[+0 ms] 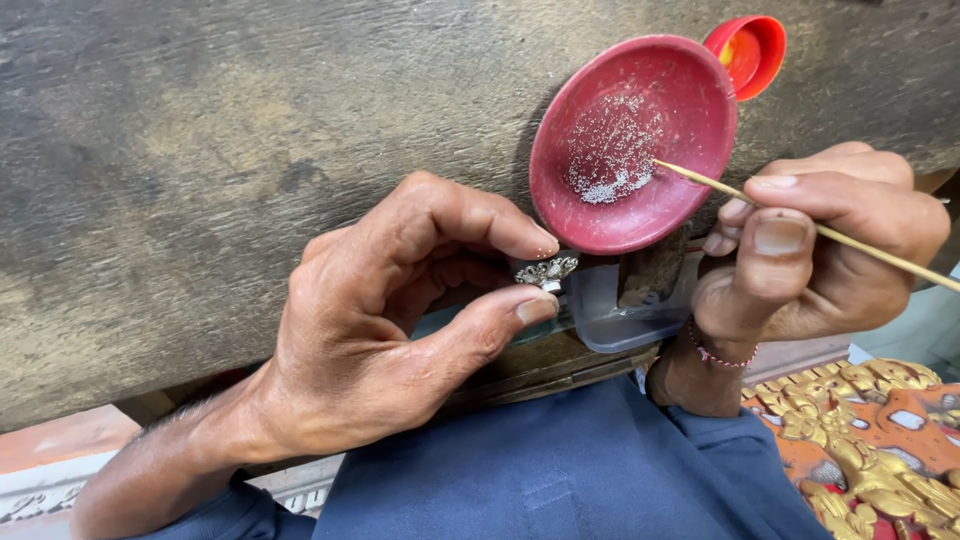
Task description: A jeweler uses a thin applicator stick to precisely pick up tiny stones from a dish and set them into a small metal jewelry component.
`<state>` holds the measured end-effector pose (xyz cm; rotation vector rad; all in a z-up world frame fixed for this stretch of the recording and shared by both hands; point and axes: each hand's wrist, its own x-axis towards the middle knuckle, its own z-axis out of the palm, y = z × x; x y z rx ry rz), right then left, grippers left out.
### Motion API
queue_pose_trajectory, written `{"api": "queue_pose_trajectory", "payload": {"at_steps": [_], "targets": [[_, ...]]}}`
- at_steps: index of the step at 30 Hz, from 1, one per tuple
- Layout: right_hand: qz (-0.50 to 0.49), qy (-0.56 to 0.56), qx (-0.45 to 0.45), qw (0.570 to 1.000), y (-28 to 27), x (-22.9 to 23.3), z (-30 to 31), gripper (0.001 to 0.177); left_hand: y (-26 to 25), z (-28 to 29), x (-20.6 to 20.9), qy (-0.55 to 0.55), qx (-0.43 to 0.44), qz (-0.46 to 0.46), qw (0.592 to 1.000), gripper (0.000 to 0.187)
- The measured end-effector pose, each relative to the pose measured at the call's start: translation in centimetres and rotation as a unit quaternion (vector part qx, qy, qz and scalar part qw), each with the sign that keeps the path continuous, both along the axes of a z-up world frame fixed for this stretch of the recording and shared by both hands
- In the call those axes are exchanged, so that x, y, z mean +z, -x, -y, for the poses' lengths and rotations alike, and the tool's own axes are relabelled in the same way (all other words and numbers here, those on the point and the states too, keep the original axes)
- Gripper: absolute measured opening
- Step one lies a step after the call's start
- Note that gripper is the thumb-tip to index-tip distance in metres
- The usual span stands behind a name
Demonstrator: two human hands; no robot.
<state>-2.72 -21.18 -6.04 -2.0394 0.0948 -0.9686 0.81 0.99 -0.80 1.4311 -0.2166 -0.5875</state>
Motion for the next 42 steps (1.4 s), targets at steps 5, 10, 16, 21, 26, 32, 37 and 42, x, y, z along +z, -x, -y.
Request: {"api": "queue_pose_trajectory", "payload": {"at_steps": [5, 10, 16, 21, 26, 32, 37, 42], "targets": [[-0.015, 0.024, 0.005, 1.000, 0.5, -0.1, 0.8, 0.024, 0.1, 0.1, 0.0, -0.004, -0.006, 0.000, 1.000, 0.026], [-0.037, 0.012, 0.008, 0.999, 0.7, 0.1, 1.0, 0.024, 0.2, 0.2, -0.1, -0.003, -0.004, 0.003, 1.000, 0.027], [-0.001, -0.013, 0.034, 0.999, 0.4, 0.1, 0.8, 0.025, 0.2, 0.3, 0.0, -0.012, -0.009, 0.009, 1.000, 0.027], [-0.086, -0.034, 0.277, 0.956, 2.8, -0.5, 5.4, 0.009, 0.4, 0.3, 0.0, -0.004, -0.004, 0.006, 1.000, 0.027], [-0.161, 0.146, 0.256, 0.942, 2.0, 3.9, 1.5, 0.016, 0.6, 0.3, 0.3, 0.019, 0.003, -0.023, 1.000, 0.027], [-0.143, 0.211, 0.256, 0.932, 2.0, 4.7, 1.1, 0.026, 0.9, 0.1, 0.2, 0.048, 0.002, -0.040, 0.998, 0.027], [-0.196, 0.217, 0.209, 0.933, 2.5, 5.2, 0.0, 0.019, 1.1, 0.0, 0.1, 0.060, -0.002, -0.047, 0.997, 0.028], [-0.039, 0.070, 0.109, 0.991, 2.1, 1.2, 0.4, 0.048, 1.0, -0.1, 0.2, 0.067, -0.005, -0.036, 0.997, 0.026]]}}
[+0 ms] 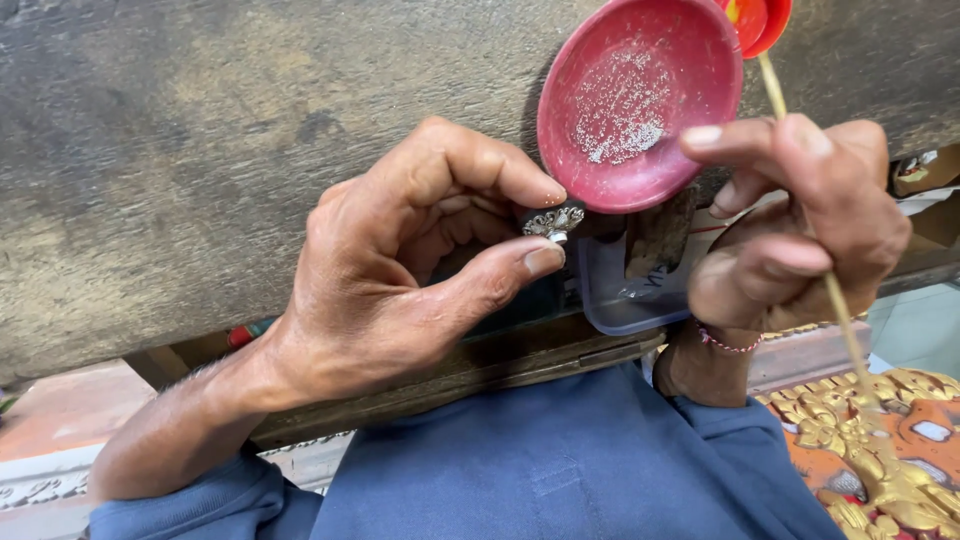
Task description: A jeweler uses a thin applicator stick to precisely pick up tiny stones from a dish and set them into a small metal jewelry component.
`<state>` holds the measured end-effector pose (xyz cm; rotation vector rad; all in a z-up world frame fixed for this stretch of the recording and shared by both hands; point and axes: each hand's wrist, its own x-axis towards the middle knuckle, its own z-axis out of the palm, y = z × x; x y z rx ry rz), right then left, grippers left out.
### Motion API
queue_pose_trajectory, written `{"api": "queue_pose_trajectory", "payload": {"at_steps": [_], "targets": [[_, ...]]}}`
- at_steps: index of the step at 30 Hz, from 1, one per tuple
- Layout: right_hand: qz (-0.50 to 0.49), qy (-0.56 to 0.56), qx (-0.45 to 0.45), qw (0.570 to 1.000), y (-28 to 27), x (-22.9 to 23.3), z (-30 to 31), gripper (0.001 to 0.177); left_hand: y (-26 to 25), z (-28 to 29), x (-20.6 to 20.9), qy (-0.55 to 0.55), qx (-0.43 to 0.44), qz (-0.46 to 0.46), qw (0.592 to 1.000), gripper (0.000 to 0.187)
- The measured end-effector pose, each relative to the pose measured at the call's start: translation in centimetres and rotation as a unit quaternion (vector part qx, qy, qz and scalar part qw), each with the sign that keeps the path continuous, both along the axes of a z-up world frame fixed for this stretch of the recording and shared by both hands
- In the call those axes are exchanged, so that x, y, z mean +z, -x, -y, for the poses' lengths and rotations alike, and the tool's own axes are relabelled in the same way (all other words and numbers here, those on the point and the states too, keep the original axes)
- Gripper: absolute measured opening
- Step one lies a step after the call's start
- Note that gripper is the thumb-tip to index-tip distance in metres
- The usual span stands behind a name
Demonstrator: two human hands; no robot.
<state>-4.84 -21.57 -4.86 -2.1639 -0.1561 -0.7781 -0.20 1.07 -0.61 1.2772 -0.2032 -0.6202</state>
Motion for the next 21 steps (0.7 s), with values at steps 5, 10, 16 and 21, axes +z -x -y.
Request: {"api": "queue_pose_trajectory", "payload": {"at_steps": [5, 10, 16, 21], "targets": [[0.021, -0.071, -0.007, 0.997, 0.0, 0.0, 0.0, 0.040, 0.0, 0.0, -0.2, 0.008, 0.001, -0.001, 1.000, 0.026], [0.010, -0.101, 0.062, 0.993, -0.7, -1.0, 1.3, 0.026, -0.1, -0.1, -0.2, -0.002, -0.001, 0.000, 1.000, 0.026], [0.100, -0.077, 0.003, 0.992, -2.2, -0.6, -1.0, 0.027, -0.1, -0.2, -0.2, 0.000, 0.003, 0.013, 1.000, 0.026], [0.097, -0.021, 0.008, 0.995, -2.4, -0.6, -1.0, 0.026, -0.2, -0.3, -0.2, -0.007, 0.002, 0.011, 1.000, 0.025]]}}
